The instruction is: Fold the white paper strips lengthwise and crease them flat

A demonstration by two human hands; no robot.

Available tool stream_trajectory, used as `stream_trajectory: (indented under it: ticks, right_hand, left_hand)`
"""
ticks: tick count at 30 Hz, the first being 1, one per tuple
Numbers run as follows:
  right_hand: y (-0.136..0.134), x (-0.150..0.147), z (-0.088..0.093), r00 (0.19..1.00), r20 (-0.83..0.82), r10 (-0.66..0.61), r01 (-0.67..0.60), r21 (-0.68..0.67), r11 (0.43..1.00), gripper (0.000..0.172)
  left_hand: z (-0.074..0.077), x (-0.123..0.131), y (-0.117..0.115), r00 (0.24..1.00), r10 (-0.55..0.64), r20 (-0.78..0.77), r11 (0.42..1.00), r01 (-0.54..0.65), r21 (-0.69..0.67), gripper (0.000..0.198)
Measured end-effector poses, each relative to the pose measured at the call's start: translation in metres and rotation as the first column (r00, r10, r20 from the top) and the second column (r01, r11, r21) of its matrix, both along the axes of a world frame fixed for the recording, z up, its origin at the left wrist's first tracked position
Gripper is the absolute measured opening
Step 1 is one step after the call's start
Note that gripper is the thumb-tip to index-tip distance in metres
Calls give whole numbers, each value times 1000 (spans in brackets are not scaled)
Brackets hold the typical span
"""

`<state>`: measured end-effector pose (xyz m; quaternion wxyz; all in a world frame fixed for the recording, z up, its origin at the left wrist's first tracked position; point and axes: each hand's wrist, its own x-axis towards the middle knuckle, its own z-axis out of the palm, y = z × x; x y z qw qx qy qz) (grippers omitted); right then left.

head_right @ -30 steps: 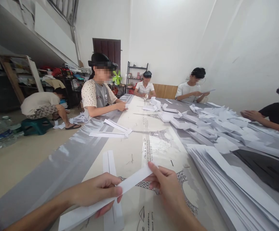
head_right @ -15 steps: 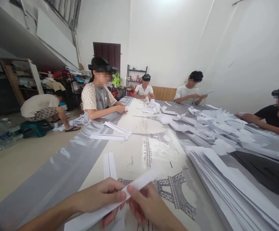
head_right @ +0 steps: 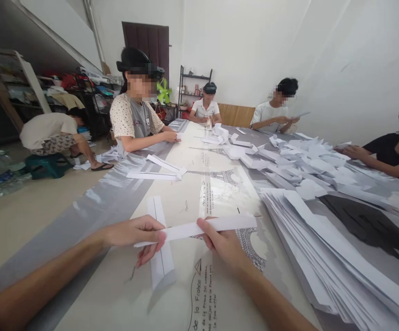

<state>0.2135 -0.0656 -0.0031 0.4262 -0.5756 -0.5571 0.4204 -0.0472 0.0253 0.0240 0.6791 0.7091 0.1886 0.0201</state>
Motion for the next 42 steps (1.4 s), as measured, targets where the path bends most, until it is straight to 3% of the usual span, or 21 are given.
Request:
stream_trajectory:
  ticks: [4, 11, 16, 20, 23, 26, 32, 35, 38, 42]
  right_hand:
    - [3, 8, -4, 998, -16, -54, 54, -18, 998, 66]
    - [18, 32, -11, 940, -224, -259, 263, -10, 965, 70]
    - [20, 32, -8, 923, -212, -321, 325, -19, 946, 73]
    - [18, 28, -7, 917, -192, -348, 346, -48, 937, 71]
    - [17, 26, -9, 906, -173, -386, 380, -66, 922, 69]
    - [16, 27, -12, 906, -158, -393, 392, -36, 919, 67]
    - [17, 41, 2, 951, -171, -258, 286, 166, 944, 35]
    - [16, 52, 11, 998, 8, -70, 69, 111, 991, 33]
    - [15, 54, 12, 975, 130, 178, -177, -16, 984, 28]
    - [11, 42, 6, 923, 263, 283, -293, 1, 956, 22]
  left_hand:
    - [-4, -9, 9, 999, 51, 4, 998, -51, 43, 43]
    - [-8, -21, 23, 992, 124, -32, 989, -121, 83, 42]
    - [-10, -29, 35, 971, 239, -4, 962, -236, 137, 42]
    - [-11, -30, 37, 973, 233, 3, 958, -230, 171, 45]
    - [-13, -25, 33, 950, 286, 126, 920, -309, 240, 36]
    - [-17, -18, 27, 896, 385, 223, 856, -437, 277, 40]
    - [-20, -17, 27, 869, 444, 217, 813, -493, 309, 38]
    - [-18, -23, 35, 888, 436, 148, 803, -458, 382, 38]
    - [-18, -28, 43, 897, 427, 115, 726, -416, 548, 36]
    - [-26, -31, 50, 900, 420, 115, 605, -373, 703, 38]
